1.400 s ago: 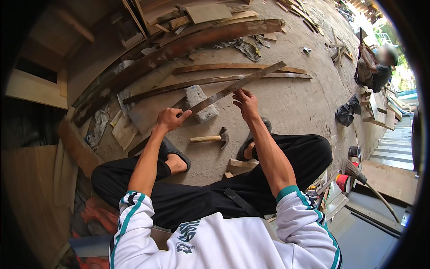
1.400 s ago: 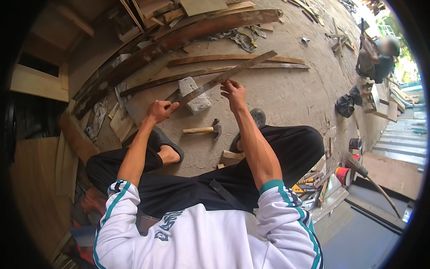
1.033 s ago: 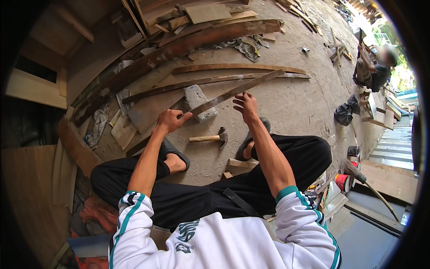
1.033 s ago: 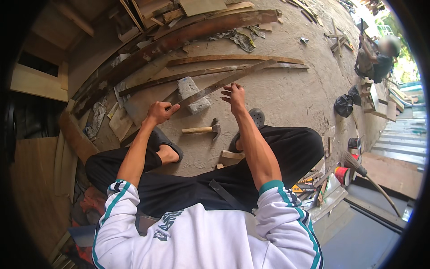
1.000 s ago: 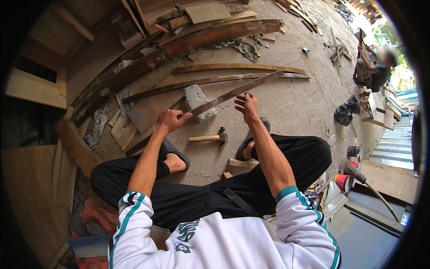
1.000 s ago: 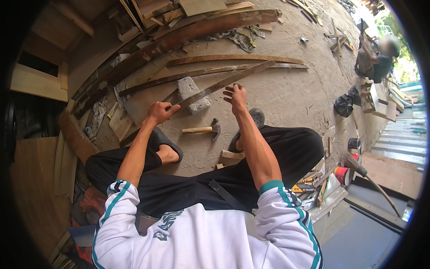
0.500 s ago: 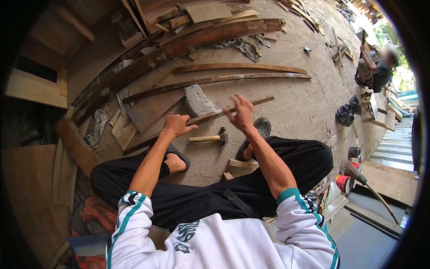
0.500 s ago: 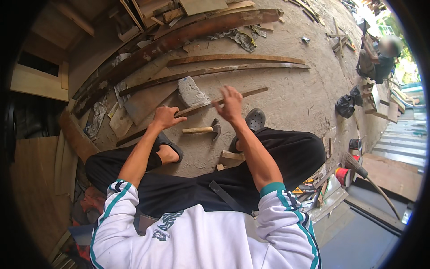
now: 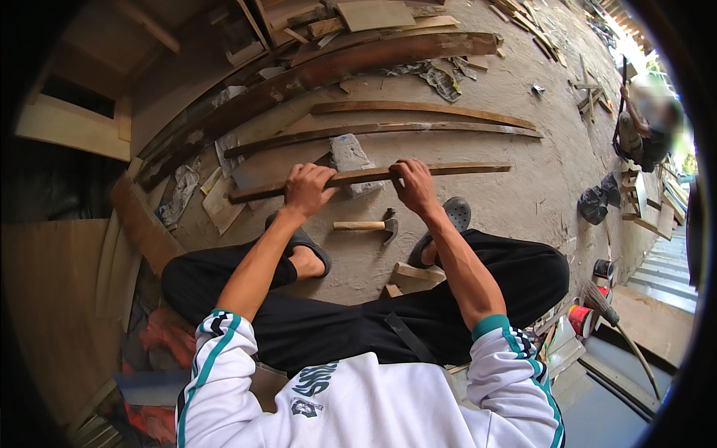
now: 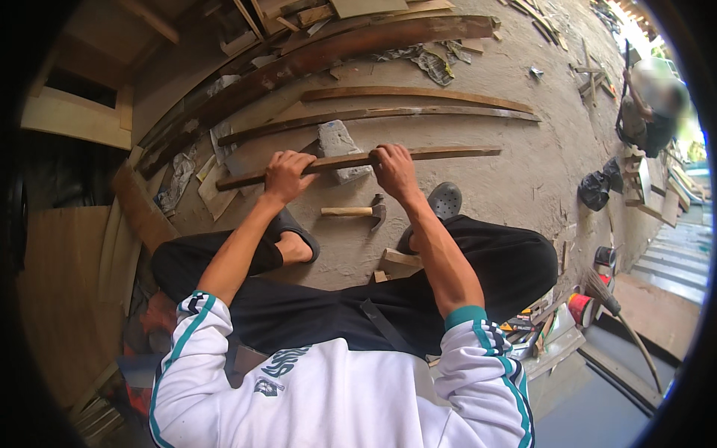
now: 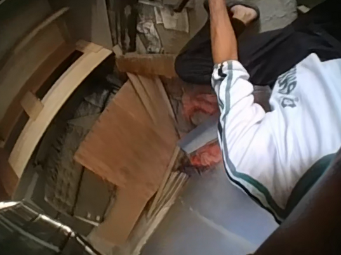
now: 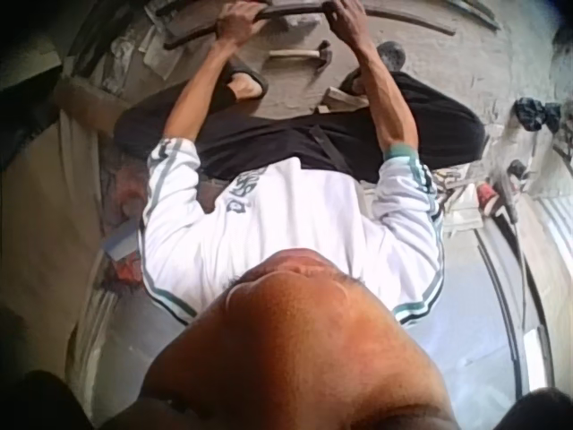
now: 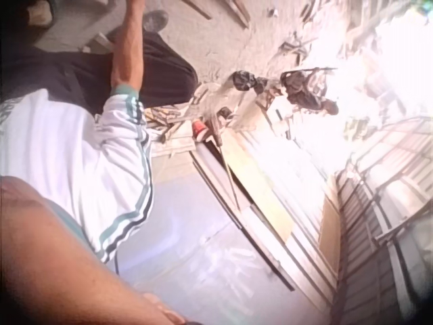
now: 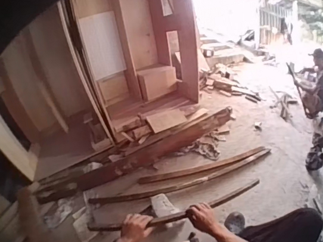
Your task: The person sits on the floor and uses a sanding block to smooth the edges of a long, thin wooden strip. They then pick up a hand saw and cut the strip into smaller pieces.
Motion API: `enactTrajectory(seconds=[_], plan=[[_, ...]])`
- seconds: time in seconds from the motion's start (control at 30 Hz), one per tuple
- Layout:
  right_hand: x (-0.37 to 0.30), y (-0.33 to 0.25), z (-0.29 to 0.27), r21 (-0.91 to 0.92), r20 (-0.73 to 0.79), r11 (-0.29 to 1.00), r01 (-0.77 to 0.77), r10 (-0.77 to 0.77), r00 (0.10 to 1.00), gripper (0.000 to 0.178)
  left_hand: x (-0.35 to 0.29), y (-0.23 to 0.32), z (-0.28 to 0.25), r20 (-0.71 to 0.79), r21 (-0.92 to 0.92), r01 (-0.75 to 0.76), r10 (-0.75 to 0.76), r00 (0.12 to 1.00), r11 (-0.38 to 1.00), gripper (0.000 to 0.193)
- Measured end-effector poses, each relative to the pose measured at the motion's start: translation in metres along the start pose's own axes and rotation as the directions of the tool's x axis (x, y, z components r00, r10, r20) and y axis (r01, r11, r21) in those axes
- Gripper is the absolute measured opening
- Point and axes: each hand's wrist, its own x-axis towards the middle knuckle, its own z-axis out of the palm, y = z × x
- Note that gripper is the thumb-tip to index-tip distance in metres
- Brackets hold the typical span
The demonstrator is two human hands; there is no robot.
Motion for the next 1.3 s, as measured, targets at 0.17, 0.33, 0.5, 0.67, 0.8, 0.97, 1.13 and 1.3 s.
enactTrajectory(seconds=[0.17, 0.33, 0.5, 0.67, 0.8, 0.97, 1.13, 1.3], plan=[[0.007, 0.000, -0.010, -0.082, -0.130, 0.997, -0.012, 0.001, 0.992, 0.023, -0.022, -0.044, -0.016, -0.148, 0.174, 0.159, -0.133, 0.980, 0.972, 0.036], [0.001, 0.002, -0.012, -0.128, -0.169, 0.991, -0.042, 0.020, 0.985, 0.028, -0.043, -0.067, -0.013, -0.336, 0.245, 0.623, -0.538, 0.774, 0.743, 0.054], [-0.005, -0.001, -0.010, -0.166, -0.159, 0.984, -0.065, 0.039, 0.987, 0.036, -0.058, -0.092, 0.002, -0.060, -0.514, 0.824, -0.968, 0.244, 0.239, 0.092], [-0.013, 0.002, -0.007, -0.182, -0.131, 0.981, -0.068, 0.045, 0.990, 0.039, -0.055, -0.091, 0.005, 0.458, -0.886, 0.263, -0.805, 0.376, -0.381, 0.070], [-0.006, -0.008, -0.006, -0.160, -0.135, 0.985, -0.064, 0.043, 0.990, 0.038, -0.056, -0.091, 0.009, 0.392, -0.919, 0.102, -0.865, 0.313, -0.380, 0.060], [-0.006, 0.001, -0.007, -0.196, -0.043, 0.969, -0.151, 0.145, 0.988, 0.036, -0.048, -0.080, 0.014, 0.343, -0.939, 0.041, -0.914, 0.219, -0.343, 0.059], [-0.015, 0.002, -0.004, -0.268, 0.178, 0.950, -0.161, 0.213, 0.961, 0.033, -0.066, -0.091, 0.023, 0.345, -0.938, 0.079, -0.931, 0.122, -0.337, 0.055], [-0.034, 0.033, 0.005, -0.216, 0.418, 0.925, -0.312, 0.377, 0.827, 0.023, -0.064, -0.074, 0.036, 0.407, -0.868, 0.382, -0.895, 0.181, -0.317, 0.054]])
